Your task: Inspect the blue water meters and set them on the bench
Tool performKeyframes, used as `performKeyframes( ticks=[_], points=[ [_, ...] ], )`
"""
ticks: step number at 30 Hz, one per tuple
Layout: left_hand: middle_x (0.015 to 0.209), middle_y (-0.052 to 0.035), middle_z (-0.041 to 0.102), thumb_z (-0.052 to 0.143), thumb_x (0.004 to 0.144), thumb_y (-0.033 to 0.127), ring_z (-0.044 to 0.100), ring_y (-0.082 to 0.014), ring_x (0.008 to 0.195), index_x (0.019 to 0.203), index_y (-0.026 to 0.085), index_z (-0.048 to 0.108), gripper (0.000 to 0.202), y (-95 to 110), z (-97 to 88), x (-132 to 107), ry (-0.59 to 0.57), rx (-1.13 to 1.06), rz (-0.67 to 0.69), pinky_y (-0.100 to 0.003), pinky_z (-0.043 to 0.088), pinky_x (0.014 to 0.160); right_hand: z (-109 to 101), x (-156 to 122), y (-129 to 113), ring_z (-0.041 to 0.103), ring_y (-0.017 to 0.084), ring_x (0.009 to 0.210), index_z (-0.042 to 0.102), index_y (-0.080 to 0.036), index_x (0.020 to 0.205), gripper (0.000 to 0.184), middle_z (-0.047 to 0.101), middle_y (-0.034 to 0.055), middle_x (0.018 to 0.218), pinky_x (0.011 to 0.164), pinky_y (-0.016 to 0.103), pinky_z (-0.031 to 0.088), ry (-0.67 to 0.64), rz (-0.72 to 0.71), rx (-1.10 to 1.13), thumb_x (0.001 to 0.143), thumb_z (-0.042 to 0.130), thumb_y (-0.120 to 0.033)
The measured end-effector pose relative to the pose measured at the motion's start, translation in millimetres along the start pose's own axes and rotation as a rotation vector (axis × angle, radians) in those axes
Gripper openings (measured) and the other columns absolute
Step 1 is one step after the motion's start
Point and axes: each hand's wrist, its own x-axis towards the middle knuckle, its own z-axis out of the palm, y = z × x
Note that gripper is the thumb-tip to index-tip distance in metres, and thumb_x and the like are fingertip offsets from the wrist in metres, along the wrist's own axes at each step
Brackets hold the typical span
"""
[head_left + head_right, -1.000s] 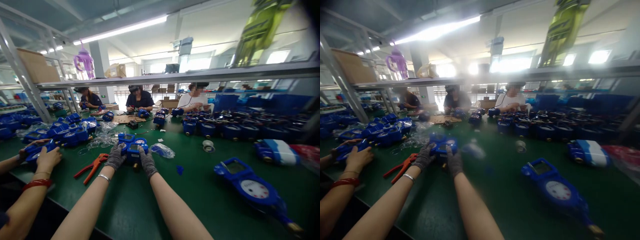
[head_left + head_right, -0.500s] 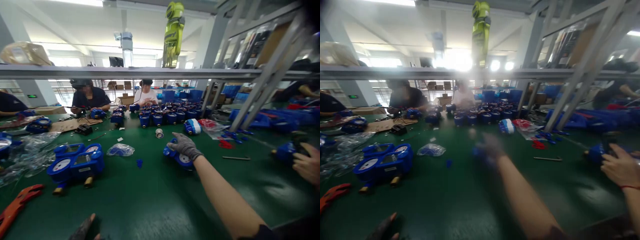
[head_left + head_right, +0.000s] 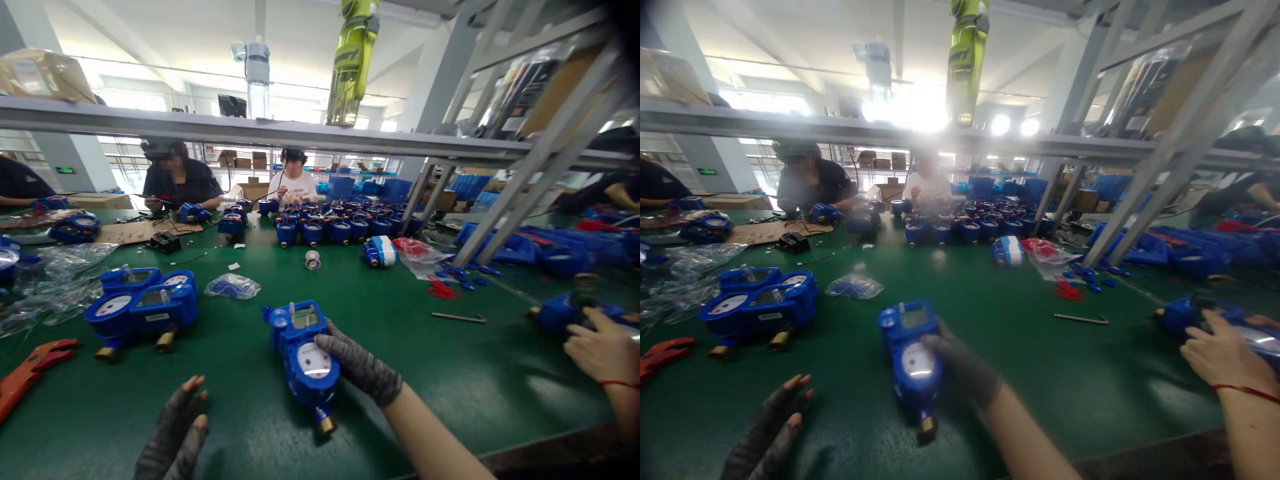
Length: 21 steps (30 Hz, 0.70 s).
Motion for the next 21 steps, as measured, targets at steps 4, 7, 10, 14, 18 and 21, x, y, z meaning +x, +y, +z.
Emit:
performKeyframes(
  ticks=[4, 7, 10, 14, 18, 21],
  points=[
    [0.148, -0.0136, 0.046, 0.057, 0.082, 0.064, 0.056, -0.0357, 0.123, 0.151, 0.028, 0.028, 0.084, -5, 43.7, 2, -0.037, -0.122, 0.139, -0.049, 0.053, 0.097, 43, 15, 35, 0.067, 0.022, 0.106, 0.039, -0.027, 0.146, 0.056, 0.067, 0.0085, 0.123, 0.092, 0.04, 0.053, -0.132, 0.003, -0.233, 0.095, 0.05, -0.046],
    [0.146, -0.0098, 0.049, 0.06, 0.08, 0.062, 0.048, -0.037, 0.131, 0.151, 0.027, 0.029, 0.086, -12, 40.5, 15, 0.019, -0.062, 0.266, -0.053, 0.046, 0.105, 26, 59, 47, 0.067, 0.02, 0.106, 0.053, -0.021, 0.134, 0.048, 0.068, 0.0096, 0.118, 0.091, 0.038, 0.054, 0.137, -0.174, -0.913, 0.101, 0.029, -0.046],
    [0.145, -0.0094, 0.05, 0.059, 0.079, 0.063, 0.043, -0.0381, 0.135, 0.15, 0.025, 0.032, 0.085, -15, 28.7, 24, 0.035, -0.029, 0.332, -0.055, 0.041, 0.109, -2, 113, 58, 0.047, 0.029, 0.132, 0.055, -0.014, 0.133, 0.05, 0.054, 0.0171, 0.138, 0.113, 0.048, 0.034, 0.328, -0.289, -1.167, 0.09, 0.054, -0.04],
    [0.148, -0.0089, 0.047, 0.048, 0.082, 0.07, 0.04, -0.0383, 0.137, 0.15, 0.026, 0.033, 0.083, -24, 27.3, 28, 0.028, -0.023, 0.381, -0.056, 0.038, 0.111, -12, 163, 73, 0.039, 0.034, 0.136, 0.059, -0.016, 0.13, 0.058, 0.049, 0.017, 0.143, 0.115, 0.051, 0.027, 0.209, -0.363, -1.382, 0.077, 0.072, -0.036],
    [0.153, -0.0078, 0.039, 0.042, 0.081, 0.076, 0.033, -0.0393, 0.141, 0.152, 0.028, 0.029, 0.087, -37, 31.0, 30, 0.017, -0.024, 0.395, -0.058, 0.032, 0.114, -7, 183, 78, 0.055, 0.026, 0.116, 0.069, -0.019, 0.112, 0.029, 0.063, 0.0117, 0.122, 0.104, 0.04, 0.041, 0.061, -0.394, -1.53, 0.087, 0.061, -0.032],
    [0.157, -0.0082, 0.032, 0.043, 0.08, 0.077, 0.028, -0.0396, 0.143, 0.152, 0.028, 0.027, 0.089, -43, 31.7, 29, 0.004, -0.08, 0.375, -0.058, 0.029, 0.115, -12, 185, 75, 0.058, 0.024, 0.106, 0.069, -0.017, 0.105, 0.023, 0.065, 0.0118, 0.111, 0.096, 0.037, 0.046, 0.029, -0.385, -1.596, 0.091, 0.054, -0.026]
  ],
)
